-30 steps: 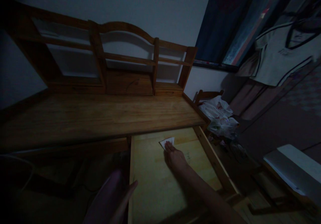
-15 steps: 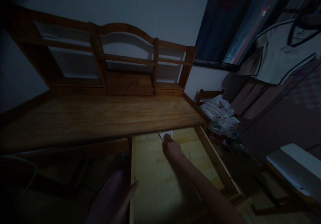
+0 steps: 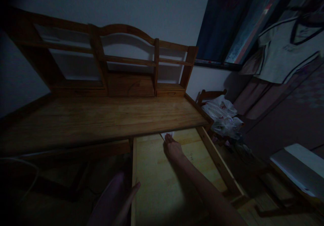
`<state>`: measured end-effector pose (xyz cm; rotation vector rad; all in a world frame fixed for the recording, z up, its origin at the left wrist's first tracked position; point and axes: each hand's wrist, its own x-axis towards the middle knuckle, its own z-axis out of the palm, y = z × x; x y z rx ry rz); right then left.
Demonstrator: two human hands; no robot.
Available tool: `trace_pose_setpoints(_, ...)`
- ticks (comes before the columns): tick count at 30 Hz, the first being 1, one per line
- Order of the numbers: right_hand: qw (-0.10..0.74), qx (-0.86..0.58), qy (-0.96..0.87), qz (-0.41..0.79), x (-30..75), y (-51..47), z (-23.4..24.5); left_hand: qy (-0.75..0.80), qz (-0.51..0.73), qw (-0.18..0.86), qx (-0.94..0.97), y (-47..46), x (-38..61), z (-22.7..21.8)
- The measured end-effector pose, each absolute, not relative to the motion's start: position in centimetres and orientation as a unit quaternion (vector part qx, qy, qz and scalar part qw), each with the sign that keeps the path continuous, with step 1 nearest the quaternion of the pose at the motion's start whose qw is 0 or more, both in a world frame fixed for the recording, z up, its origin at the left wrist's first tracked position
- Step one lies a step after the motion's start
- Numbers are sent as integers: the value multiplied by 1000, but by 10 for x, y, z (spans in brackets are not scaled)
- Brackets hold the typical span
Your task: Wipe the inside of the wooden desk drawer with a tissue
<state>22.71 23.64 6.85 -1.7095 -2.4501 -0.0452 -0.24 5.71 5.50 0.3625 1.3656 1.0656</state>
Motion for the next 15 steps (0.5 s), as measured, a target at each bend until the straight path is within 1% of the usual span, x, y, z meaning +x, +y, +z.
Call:
trace_pose_setpoints(10,75,-571,-818,-20,228,237,65,569,491,639,162,51,-1,60)
trace_pose_setpoints(15,71,-571,-818,-12,227,234,68,579,487,634,161,47,-3,62)
